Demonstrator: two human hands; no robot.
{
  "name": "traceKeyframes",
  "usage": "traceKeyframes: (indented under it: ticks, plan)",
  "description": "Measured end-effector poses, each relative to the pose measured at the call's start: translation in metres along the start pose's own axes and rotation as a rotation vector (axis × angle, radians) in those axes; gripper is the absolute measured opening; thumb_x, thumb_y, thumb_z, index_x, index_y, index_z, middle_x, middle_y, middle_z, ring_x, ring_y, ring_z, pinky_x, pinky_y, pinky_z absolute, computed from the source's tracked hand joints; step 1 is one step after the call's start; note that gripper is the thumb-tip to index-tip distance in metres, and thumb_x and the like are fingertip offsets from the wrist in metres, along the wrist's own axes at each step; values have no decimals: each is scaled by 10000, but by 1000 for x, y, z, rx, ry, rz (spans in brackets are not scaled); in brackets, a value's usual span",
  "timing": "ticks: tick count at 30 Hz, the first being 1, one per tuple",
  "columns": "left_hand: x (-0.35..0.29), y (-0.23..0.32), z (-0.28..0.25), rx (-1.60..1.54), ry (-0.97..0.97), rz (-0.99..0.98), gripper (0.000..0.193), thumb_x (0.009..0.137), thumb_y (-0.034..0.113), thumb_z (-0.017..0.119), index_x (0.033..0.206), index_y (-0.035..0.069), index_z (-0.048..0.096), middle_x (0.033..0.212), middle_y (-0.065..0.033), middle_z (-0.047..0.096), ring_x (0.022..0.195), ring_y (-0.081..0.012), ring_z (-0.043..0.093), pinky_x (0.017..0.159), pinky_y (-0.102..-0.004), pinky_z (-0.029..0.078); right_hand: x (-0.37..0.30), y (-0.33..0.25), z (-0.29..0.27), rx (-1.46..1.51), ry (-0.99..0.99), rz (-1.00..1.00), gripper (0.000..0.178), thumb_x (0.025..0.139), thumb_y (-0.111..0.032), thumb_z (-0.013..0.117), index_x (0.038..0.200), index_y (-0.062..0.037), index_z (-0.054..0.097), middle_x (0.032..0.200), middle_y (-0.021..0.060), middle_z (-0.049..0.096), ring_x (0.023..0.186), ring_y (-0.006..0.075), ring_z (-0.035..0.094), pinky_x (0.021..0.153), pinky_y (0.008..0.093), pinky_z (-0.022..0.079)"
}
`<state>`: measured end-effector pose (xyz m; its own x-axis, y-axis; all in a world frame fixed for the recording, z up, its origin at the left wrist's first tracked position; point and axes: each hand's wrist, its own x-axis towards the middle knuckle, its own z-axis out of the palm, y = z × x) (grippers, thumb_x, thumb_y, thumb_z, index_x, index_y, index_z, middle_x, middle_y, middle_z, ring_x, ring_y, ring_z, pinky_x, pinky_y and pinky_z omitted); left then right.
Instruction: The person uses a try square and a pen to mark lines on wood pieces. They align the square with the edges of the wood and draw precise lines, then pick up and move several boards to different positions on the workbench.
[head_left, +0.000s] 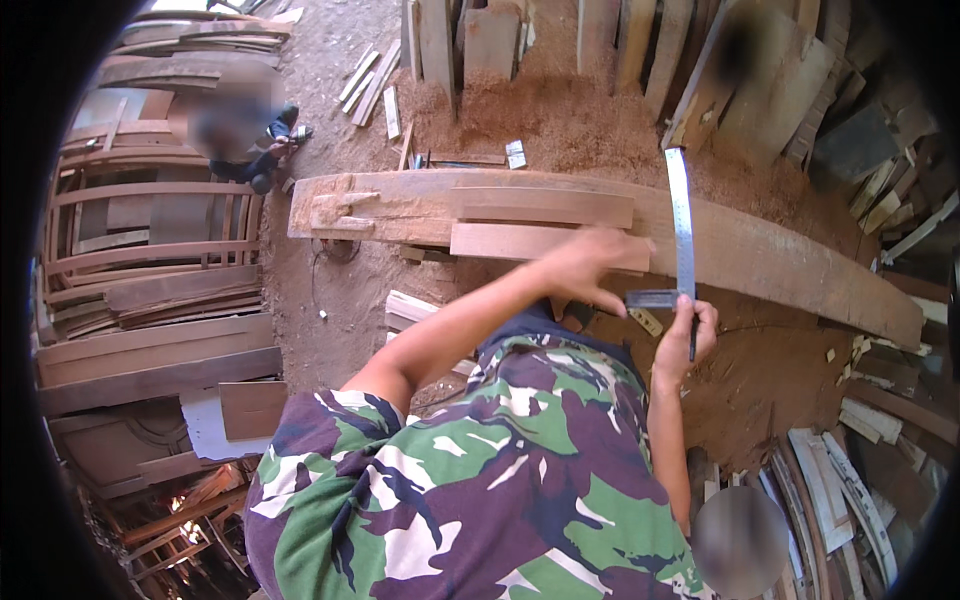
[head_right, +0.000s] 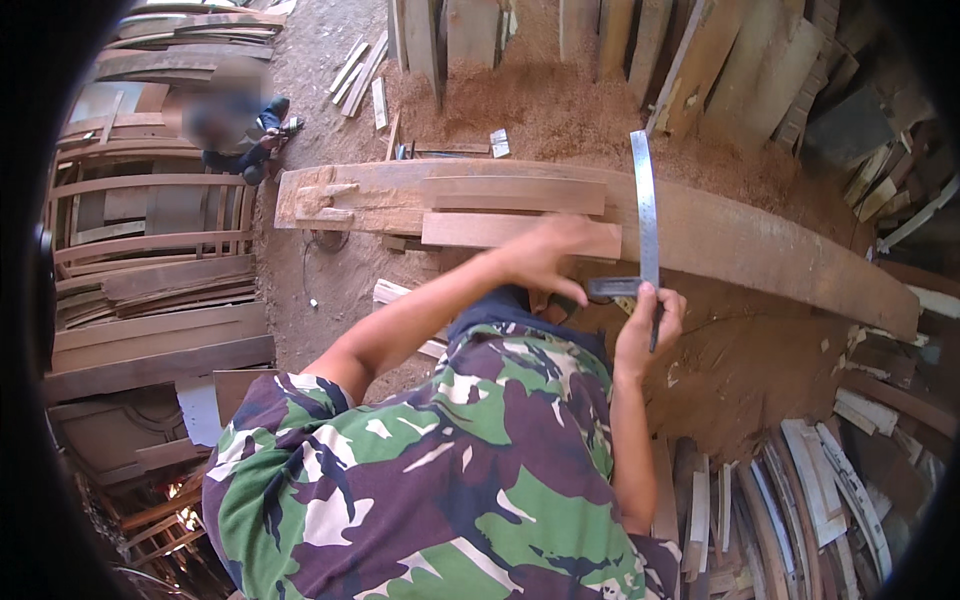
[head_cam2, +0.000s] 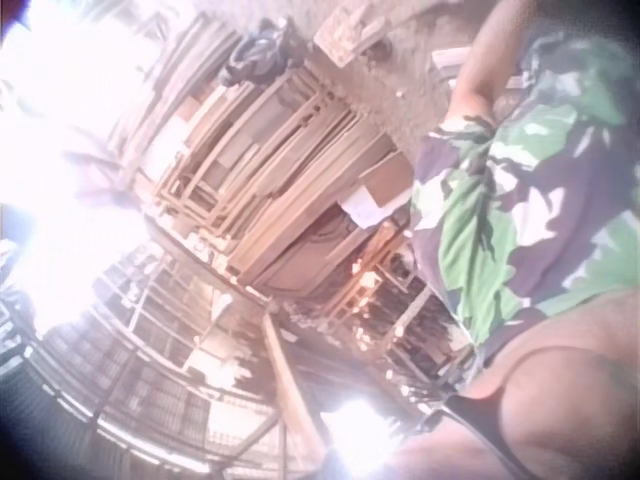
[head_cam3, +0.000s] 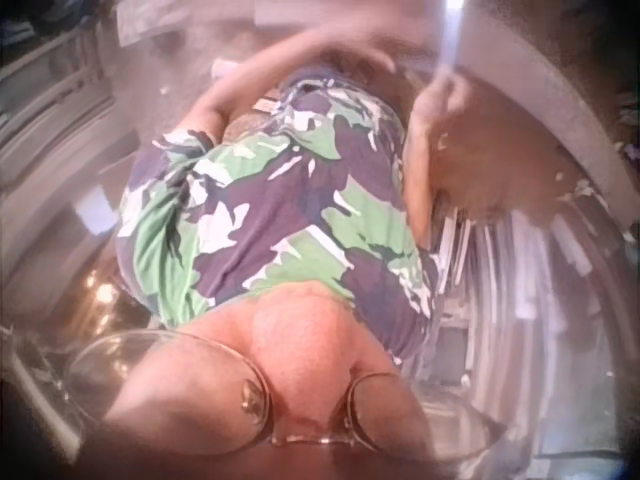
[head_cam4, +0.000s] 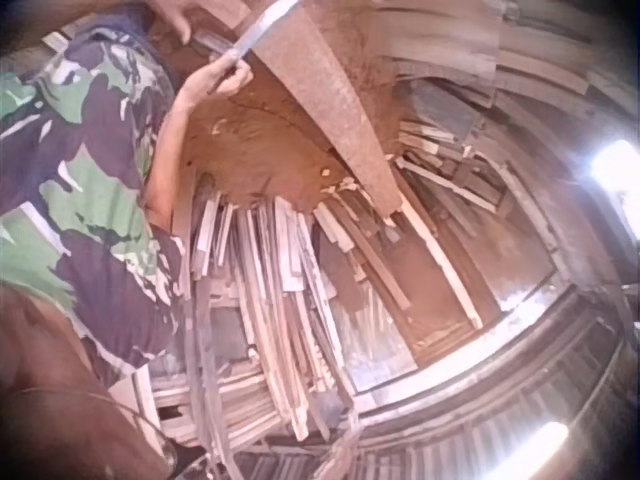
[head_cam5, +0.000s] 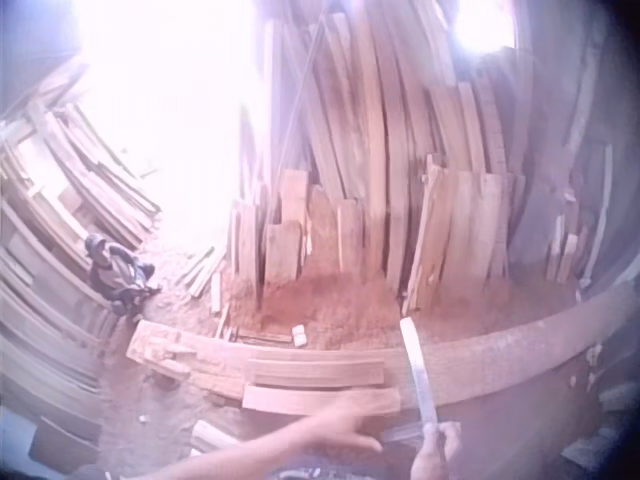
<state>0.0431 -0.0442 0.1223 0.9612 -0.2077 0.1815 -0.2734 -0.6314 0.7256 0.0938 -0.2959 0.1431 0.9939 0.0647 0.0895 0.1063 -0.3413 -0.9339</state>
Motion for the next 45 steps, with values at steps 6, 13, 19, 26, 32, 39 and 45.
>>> traceKeyframes:
  ticks: [6,13,19,26,32,39,45]
  plan:
    - [-71,-219,-41,411,-243,-733,873,961,691,735,1701,314,465,1715,-123,472,1578,-447,427,1308,-619,345,12,-1,-10,-17,20,26,277,1087,-162,715,865,-23,625,890,-2,579,843,117,513,812,322,454]
    - [-67,-221,-52,566,-210,-521,927,762,588,923,1530,154,639,1428,-150,619,1449,-387,544,1218,-524,472,2,50,-42,39,53,176,246,1100,-183,705,895,-56,659,910,-14,633,886,102,572,837,309,482]
    - [-56,-142,-89,474,-13,-454,711,764,411,937,1385,136,725,1340,-162,661,1301,-394,624,1074,-488,557,-11,43,-48,33,66,298,186,1095,-208,704,1045,-32,738,1028,24,693,965,131,628,904,329,522]
    - [-112,-116,-13,428,25,-352,914,725,577,931,1488,134,693,1381,-190,596,1344,-411,552,1124,-553,492,-24,78,-29,233,-224,479,288,1134,-291,659,1111,-7,701,1056,67,678,1009,183,638,953,361,511]
    - [-99,-117,-1,324,30,-285,841,756,509,916,1445,85,686,1339,-200,638,1275,-406,596,1119,-531,479,-33,82,9,426,-319,802,301,1127,-248,687,1328,-24,680,1230,114,730,1085,251,719,1026,402,548]
    - [-88,-68,-23,244,78,-418,1090,822,656,860,1726,229,425,1660,-242,455,1560,-505,384,1324,-608,314,-41,73,76,603,-487,858,200,1138,-227,695,1133,-28,714,1127,92,783,1038,215,775,1028,361,583]
    - [-63,-75,2,296,-155,-169,1015,782,582,892,1691,437,466,1772,-63,413,1612,-383,385,1356,-615,280,-45,60,108,615,-378,951,213,1138,-237,697,1014,-66,719,1023,53,785,938,152,732,937,312,555]
